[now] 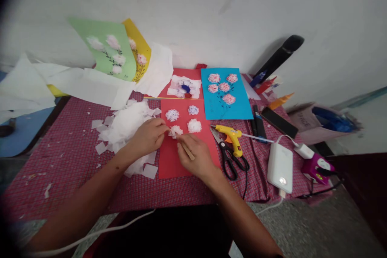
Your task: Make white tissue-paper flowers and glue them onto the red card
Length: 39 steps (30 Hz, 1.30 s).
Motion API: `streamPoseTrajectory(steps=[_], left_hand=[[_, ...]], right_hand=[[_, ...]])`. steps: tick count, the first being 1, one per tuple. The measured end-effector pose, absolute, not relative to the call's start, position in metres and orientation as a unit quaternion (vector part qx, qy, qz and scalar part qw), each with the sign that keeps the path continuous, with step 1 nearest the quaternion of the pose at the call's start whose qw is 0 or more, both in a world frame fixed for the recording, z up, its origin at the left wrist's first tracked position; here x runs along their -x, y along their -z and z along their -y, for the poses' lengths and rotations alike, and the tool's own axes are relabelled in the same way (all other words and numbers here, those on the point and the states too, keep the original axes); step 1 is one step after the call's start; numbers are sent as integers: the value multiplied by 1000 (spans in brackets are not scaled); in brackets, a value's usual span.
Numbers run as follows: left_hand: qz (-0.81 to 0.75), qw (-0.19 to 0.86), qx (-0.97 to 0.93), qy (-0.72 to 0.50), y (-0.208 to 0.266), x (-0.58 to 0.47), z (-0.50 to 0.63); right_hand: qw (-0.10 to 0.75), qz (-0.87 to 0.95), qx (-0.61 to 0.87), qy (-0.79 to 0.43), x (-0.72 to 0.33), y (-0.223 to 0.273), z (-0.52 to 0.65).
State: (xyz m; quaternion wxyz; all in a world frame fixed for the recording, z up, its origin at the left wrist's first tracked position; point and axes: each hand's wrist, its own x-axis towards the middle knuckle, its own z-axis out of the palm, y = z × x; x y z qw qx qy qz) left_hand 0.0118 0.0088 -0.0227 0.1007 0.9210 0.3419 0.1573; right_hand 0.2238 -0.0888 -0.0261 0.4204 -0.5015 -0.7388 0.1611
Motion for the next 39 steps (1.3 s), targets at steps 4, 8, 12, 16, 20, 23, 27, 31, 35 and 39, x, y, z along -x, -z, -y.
streamPoseTrajectory(steps=[4,8,12,16,20,23,27,31,35,39], left_hand=[[-344,91,-925,-131,21,-13,-7],[-342,94,-926,-127,23,-12,-8],[-339,93,-927,-132,24,-12,-8],[-343,96,-925,-130,23,-11,-8],[-344,100,-926,-123,22,-11,-8],[-337,93,-929,-118,21,-11,-8],[-340,84,-931,-106,20,-10,-9],[-349,78,-928,-101,22,-10,-10],[-359,81,-923,-114,25,-9,-11],[-356,80,-923,-124,24,-8,-13]], right_hand=[[423,739,502,-154,-222,31,86],[434,737,501,-135,-221,36,83],[439,723,518,-125,-222,38,83],[436,712,534,-133,-224,31,88],[442,678,553,-196,-228,23,87],[475,621,564,-267,-232,18,76],[509,582,570,-279,-233,-15,76],[503,640,570,-112,-231,-76,124],[533,719,444,-48,-230,-95,172],[464,756,452,-88,-222,-53,167]])
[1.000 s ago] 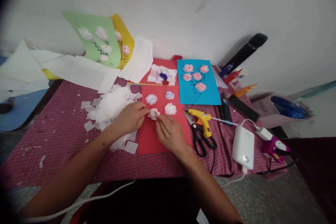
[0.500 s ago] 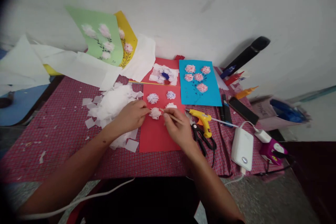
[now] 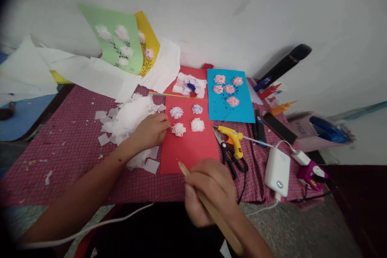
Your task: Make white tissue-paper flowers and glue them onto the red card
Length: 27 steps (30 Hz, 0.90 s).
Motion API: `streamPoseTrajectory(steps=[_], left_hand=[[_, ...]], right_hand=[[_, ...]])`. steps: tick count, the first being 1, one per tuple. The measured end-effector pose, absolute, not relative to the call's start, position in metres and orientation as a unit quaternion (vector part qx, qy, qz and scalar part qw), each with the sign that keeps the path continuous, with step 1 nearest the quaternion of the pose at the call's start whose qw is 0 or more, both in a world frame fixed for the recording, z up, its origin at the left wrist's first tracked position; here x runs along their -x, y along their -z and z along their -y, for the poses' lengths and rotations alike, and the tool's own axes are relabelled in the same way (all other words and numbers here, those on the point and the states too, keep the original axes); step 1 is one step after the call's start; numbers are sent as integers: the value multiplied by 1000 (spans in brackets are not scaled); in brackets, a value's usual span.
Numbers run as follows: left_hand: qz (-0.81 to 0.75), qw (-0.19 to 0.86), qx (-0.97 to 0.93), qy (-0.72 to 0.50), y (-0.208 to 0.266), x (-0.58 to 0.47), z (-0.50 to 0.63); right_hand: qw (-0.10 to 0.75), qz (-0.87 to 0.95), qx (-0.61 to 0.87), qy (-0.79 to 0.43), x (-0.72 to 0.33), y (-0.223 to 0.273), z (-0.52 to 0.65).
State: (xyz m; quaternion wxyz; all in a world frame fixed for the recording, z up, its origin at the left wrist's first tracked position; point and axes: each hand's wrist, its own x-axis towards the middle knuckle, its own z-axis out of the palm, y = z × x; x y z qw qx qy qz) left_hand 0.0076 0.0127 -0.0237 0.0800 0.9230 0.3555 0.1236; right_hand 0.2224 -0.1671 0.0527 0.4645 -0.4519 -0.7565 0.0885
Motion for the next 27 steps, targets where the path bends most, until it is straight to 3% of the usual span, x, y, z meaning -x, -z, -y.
streamPoseTrajectory(steps=[2,6,15,27], left_hand=[[-355,80,-922,-130,21,-5,-15],[-378,95,-907,-161,12,5,-19],[-352,240,-896,-125,-5,39,-16],[-366,129,-920,-48,12,45,35]], right_hand=[[429,768,470,-67,-215,-27,156],[436,769,458,-97,-199,8,152],[453,765,430,-156,-184,41,176],[454,751,450,-163,-183,41,172]])
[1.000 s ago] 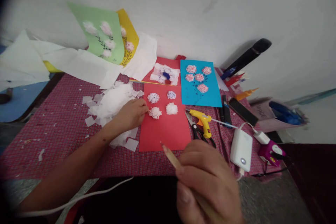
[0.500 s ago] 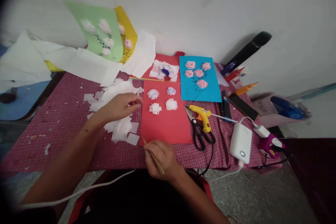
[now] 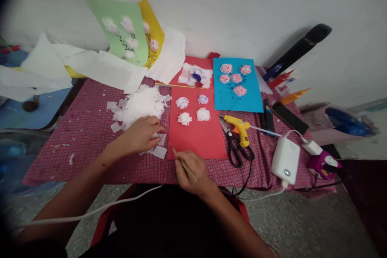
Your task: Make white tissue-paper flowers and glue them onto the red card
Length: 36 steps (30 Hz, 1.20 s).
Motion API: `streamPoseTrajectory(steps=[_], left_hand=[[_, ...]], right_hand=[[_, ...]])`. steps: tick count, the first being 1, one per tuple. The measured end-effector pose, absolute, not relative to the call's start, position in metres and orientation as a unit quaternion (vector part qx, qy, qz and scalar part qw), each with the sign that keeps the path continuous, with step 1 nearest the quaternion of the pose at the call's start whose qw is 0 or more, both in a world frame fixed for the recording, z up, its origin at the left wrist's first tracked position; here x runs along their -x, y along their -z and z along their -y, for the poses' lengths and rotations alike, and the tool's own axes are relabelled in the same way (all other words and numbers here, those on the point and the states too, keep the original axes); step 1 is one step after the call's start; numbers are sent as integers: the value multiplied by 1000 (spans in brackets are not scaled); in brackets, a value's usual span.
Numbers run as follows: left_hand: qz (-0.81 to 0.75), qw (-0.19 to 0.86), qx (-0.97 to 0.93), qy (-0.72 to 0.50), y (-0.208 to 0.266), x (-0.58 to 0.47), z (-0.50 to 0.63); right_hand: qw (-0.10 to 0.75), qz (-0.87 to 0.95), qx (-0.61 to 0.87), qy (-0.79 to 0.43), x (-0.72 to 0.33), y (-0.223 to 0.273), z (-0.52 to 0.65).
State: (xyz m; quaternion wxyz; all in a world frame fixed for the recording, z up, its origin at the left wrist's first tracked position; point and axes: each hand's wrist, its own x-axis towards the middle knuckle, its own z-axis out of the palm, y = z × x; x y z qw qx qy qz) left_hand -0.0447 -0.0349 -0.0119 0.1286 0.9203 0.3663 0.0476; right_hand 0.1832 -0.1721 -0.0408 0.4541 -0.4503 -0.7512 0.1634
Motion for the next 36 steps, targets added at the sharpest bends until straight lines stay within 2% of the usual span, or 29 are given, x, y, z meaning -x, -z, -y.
streamPoseTrajectory(steps=[11,18,23,28,32,36], left_hand=[[-333,159,-927,-63,18,45,31],[-298,163,-940,-22,12,37,30],[-300,258,-911,-113,10,40,22],[-415,413,-770,-253,7,36,20],[-456,519,-661,-293,10,20,19],[-456,565,-616,-306,13,3,18]], right_hand=[[468,737,456,-170,-184,38,175],[475,735,453,-171,-184,38,173],[483,723,455,-194,-185,37,172],[491,688,481,-232,-189,36,173],[495,640,516,-279,-195,34,171],[501,624,524,-293,-198,27,162]])
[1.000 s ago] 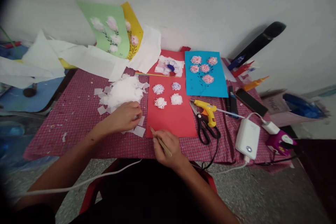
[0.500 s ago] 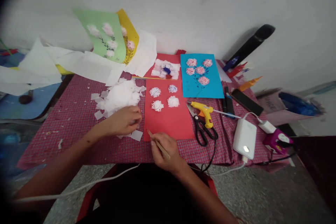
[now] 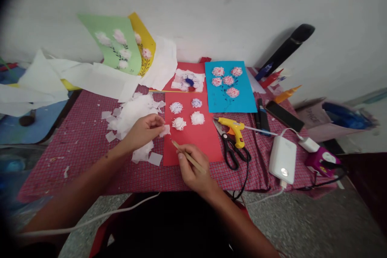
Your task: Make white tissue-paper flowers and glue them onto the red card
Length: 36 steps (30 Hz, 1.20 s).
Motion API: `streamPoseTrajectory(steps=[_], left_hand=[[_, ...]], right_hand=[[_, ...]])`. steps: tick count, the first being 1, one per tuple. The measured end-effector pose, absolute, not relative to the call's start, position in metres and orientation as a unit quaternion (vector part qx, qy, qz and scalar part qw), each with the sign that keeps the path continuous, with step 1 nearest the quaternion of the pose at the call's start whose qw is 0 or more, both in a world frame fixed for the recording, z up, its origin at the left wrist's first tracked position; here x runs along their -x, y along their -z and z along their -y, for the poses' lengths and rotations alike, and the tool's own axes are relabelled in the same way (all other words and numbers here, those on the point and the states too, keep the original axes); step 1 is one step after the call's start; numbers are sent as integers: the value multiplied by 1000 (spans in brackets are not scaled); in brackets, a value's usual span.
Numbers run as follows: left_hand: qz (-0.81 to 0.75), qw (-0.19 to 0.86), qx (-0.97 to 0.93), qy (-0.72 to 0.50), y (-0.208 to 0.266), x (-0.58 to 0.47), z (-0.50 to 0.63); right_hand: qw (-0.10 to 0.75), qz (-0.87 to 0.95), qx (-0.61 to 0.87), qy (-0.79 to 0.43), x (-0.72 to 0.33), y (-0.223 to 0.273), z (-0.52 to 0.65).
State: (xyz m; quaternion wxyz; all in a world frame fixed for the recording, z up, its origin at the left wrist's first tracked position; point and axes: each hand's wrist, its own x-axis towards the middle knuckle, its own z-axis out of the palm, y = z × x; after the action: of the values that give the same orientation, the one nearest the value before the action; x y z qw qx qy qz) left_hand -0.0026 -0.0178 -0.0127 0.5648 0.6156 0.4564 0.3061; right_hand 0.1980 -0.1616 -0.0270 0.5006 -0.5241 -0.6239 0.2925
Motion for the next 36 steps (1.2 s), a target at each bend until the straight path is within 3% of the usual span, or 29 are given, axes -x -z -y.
streamPoseTrajectory(steps=[18,36], left_hand=[[-448,647,-545,-289,30,-6,20],[-445,665,-544,-251,20,-4,26]], right_hand=[[503,637,526,-255,-191,32,131],[497,608,545,-295,-192,34,135]])
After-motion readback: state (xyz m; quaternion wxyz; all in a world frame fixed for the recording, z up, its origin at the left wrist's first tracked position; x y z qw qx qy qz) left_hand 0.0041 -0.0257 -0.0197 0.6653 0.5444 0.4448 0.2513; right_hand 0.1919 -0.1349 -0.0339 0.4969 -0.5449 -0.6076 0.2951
